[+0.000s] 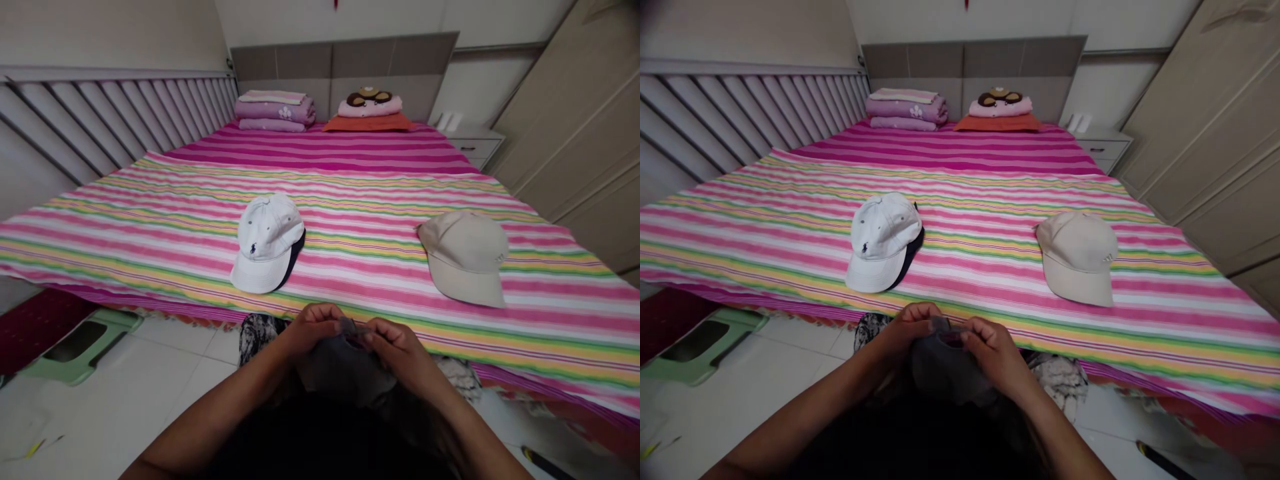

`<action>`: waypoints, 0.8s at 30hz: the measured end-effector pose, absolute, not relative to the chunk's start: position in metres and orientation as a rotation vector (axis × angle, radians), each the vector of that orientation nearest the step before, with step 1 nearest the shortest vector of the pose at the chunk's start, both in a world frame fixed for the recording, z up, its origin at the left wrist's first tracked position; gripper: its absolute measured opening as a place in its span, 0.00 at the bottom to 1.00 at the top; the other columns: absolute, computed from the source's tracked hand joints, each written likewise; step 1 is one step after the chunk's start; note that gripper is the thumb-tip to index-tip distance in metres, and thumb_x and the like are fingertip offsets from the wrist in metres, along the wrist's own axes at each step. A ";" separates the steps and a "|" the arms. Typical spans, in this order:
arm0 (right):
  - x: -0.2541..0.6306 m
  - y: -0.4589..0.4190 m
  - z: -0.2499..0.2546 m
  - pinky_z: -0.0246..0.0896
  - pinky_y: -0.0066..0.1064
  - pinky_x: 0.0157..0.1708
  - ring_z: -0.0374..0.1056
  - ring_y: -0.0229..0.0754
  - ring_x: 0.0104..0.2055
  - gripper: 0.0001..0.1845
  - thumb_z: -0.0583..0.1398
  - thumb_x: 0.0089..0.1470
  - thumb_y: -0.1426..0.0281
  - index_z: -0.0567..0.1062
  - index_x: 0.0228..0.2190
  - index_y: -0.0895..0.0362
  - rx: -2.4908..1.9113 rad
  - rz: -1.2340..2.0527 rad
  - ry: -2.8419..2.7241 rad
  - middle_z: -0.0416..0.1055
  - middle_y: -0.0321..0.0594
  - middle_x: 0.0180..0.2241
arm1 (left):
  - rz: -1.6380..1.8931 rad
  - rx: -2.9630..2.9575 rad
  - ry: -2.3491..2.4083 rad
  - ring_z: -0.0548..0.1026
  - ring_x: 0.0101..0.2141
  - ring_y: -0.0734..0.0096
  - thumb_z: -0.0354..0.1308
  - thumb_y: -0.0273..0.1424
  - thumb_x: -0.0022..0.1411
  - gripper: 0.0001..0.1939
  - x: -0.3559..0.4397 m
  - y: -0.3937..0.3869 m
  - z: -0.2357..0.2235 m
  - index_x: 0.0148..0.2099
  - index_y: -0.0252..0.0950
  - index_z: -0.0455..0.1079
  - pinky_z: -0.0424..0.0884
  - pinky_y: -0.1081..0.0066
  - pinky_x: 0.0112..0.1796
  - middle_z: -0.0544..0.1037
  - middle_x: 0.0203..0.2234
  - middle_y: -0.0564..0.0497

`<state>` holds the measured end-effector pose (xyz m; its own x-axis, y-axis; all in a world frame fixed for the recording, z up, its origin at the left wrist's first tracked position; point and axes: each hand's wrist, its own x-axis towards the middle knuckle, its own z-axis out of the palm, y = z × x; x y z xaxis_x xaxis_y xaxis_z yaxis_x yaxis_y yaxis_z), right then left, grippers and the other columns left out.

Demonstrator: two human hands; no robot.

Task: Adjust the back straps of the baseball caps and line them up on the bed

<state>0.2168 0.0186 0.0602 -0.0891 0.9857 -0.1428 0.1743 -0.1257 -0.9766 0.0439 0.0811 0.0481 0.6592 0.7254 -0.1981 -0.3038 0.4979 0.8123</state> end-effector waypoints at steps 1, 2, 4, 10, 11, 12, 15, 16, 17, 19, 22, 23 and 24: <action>0.220 0.020 0.058 0.44 0.24 0.16 0.49 0.31 0.17 0.16 0.56 0.49 0.60 0.66 0.19 0.57 -1.429 1.208 -1.335 0.56 0.29 0.16 | 0.717 0.813 0.558 0.66 0.18 0.80 0.66 0.33 0.40 0.12 0.040 0.082 0.049 0.25 0.31 0.69 0.59 0.78 0.22 0.71 0.18 0.52; 0.223 0.022 0.056 0.44 0.24 0.17 0.50 0.31 0.17 0.16 0.55 0.49 0.59 0.65 0.19 0.57 -1.456 1.126 -1.308 0.55 0.29 0.15 | 0.782 0.796 0.546 0.65 0.18 0.80 0.66 0.34 0.40 0.13 0.036 0.084 0.051 0.25 0.31 0.68 0.58 0.78 0.22 0.71 0.18 0.53; 0.228 0.026 0.057 0.47 0.24 0.17 0.51 0.32 0.17 0.16 0.55 0.49 0.59 0.66 0.20 0.57 -1.475 1.010 -1.225 0.58 0.30 0.16 | 0.909 0.780 0.538 0.65 0.18 0.80 0.65 0.34 0.41 0.12 0.024 0.089 0.058 0.25 0.32 0.67 0.58 0.79 0.21 0.69 0.17 0.55; 0.219 0.052 0.085 0.55 0.25 0.18 0.59 0.33 0.17 0.15 0.54 0.52 0.58 0.66 0.24 0.57 -1.258 1.043 -1.075 0.68 0.35 0.20 | 1.106 0.947 0.729 0.63 0.15 0.81 0.65 0.33 0.41 0.12 -0.023 0.108 0.109 0.26 0.33 0.66 0.57 0.80 0.17 0.68 0.16 0.55; 0.214 0.061 0.092 0.56 0.25 0.18 0.60 0.33 0.17 0.16 0.54 0.52 0.58 0.65 0.23 0.57 -1.195 1.074 -1.059 0.70 0.37 0.21 | 1.137 0.985 0.767 0.63 0.15 0.81 0.65 0.33 0.41 0.12 -0.030 0.113 0.120 0.26 0.33 0.66 0.57 0.80 0.17 0.68 0.15 0.55; 0.208 0.072 0.099 0.58 0.25 0.18 0.62 0.33 0.17 0.16 0.54 0.52 0.58 0.65 0.23 0.58 -1.133 1.104 -1.035 0.71 0.38 0.23 | 1.164 1.016 0.802 0.63 0.15 0.81 0.65 0.32 0.41 0.12 -0.036 0.119 0.130 0.26 0.33 0.66 0.58 0.80 0.17 0.68 0.15 0.56; 0.188 0.112 0.119 0.60 0.25 0.16 0.65 0.34 0.16 0.15 0.56 0.51 0.59 0.65 0.23 0.58 -0.986 1.196 -0.928 0.74 0.41 0.24 | 1.223 1.099 0.863 0.63 0.16 0.81 0.65 0.31 0.41 0.12 -0.050 0.149 0.158 0.26 0.32 0.66 0.58 0.80 0.18 0.67 0.16 0.56; 0.181 0.128 0.126 0.61 0.25 0.16 0.66 0.35 0.17 0.15 0.56 0.51 0.60 0.64 0.22 0.58 -0.944 1.214 -0.885 0.74 0.41 0.23 | 1.243 1.132 0.863 0.62 0.15 0.82 0.64 0.30 0.42 0.11 -0.054 0.164 0.166 0.25 0.32 0.65 0.57 0.80 0.18 0.66 0.15 0.56; 0.175 0.145 0.134 0.63 0.25 0.18 0.66 0.35 0.17 0.14 0.55 0.52 0.61 0.63 0.22 0.58 -0.914 1.224 -0.849 0.73 0.40 0.21 | 1.249 1.170 0.865 0.60 0.15 0.83 0.64 0.30 0.43 0.11 -0.057 0.182 0.173 0.23 0.32 0.64 0.56 0.80 0.17 0.65 0.14 0.57; 0.163 0.182 0.147 0.65 0.26 0.22 0.68 0.35 0.19 0.13 0.52 0.54 0.63 0.61 0.22 0.57 -0.877 1.235 -0.817 0.72 0.38 0.20 | 1.217 1.215 0.873 0.59 0.14 0.82 0.62 0.30 0.44 0.11 -0.065 0.221 0.184 0.22 0.32 0.62 0.55 0.79 0.17 0.62 0.13 0.57; 0.148 0.233 0.158 0.68 0.29 0.31 0.71 0.36 0.28 0.12 0.51 0.55 0.62 0.61 0.25 0.56 -0.888 1.156 -0.888 0.72 0.39 0.26 | 1.232 1.178 1.005 0.63 0.17 0.78 0.61 0.29 0.44 0.10 -0.075 0.283 0.189 0.24 0.33 0.62 0.62 0.75 0.23 0.65 0.16 0.56; 0.145 0.245 0.158 0.67 0.30 0.34 0.71 0.37 0.33 0.11 0.52 0.54 0.61 0.63 0.27 0.56 -0.947 1.116 -0.970 0.72 0.40 0.30 | 1.256 1.190 1.076 0.66 0.20 0.76 0.61 0.31 0.44 0.10 -0.077 0.300 0.187 0.25 0.33 0.62 0.64 0.72 0.26 0.67 0.18 0.54; 0.143 0.254 0.154 0.67 0.31 0.36 0.70 0.38 0.38 0.11 0.53 0.53 0.61 0.64 0.31 0.56 -1.021 1.074 -1.053 0.71 0.42 0.36 | 1.252 1.211 1.151 0.69 0.24 0.72 0.60 0.34 0.46 0.11 -0.079 0.313 0.183 0.29 0.33 0.63 0.65 0.69 0.30 0.70 0.23 0.51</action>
<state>0.1429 0.2538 0.1541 0.1480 0.9777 0.1491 -0.1680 0.1735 -0.9704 -0.0789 0.3129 0.1830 0.0086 0.9991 0.0406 -0.0431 -0.0402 0.9983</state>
